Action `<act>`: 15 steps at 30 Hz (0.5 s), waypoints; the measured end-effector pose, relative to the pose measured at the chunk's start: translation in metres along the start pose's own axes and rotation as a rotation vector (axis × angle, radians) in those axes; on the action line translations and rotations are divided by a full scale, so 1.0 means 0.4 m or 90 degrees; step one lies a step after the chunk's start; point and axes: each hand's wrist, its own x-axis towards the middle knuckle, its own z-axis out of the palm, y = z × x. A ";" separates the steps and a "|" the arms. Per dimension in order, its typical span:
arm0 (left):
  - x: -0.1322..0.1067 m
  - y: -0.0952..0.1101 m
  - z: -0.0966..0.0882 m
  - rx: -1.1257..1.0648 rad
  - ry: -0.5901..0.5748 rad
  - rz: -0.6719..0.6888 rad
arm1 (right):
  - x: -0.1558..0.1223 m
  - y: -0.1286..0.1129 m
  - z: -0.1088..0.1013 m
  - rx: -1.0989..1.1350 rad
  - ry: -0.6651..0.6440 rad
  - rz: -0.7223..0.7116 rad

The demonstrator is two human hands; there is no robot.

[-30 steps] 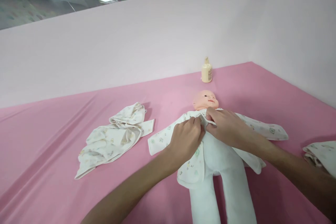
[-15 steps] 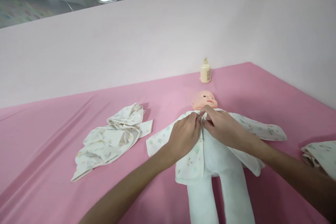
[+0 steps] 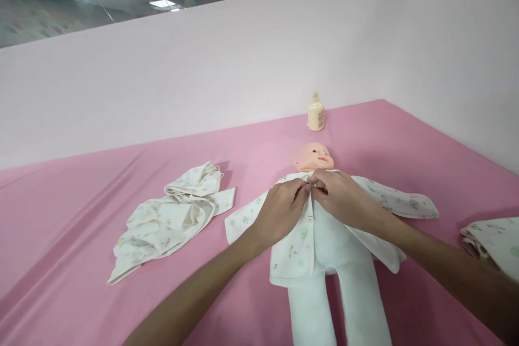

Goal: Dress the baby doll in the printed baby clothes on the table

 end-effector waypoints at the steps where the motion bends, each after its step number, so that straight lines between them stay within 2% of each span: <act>1: -0.001 0.001 -0.003 -0.012 -0.010 0.002 | 0.001 0.003 0.001 0.002 0.002 -0.002; 6: -0.005 -0.001 -0.017 -0.051 -0.061 -0.025 | 0.003 0.012 0.000 0.009 -0.011 -0.016; 9: -0.005 -0.002 -0.016 -0.027 -0.076 -0.019 | 0.001 0.008 -0.007 0.022 -0.031 -0.015; 15: -0.004 -0.005 0.001 0.081 -0.039 0.028 | -0.006 -0.005 -0.027 0.043 -0.050 -0.031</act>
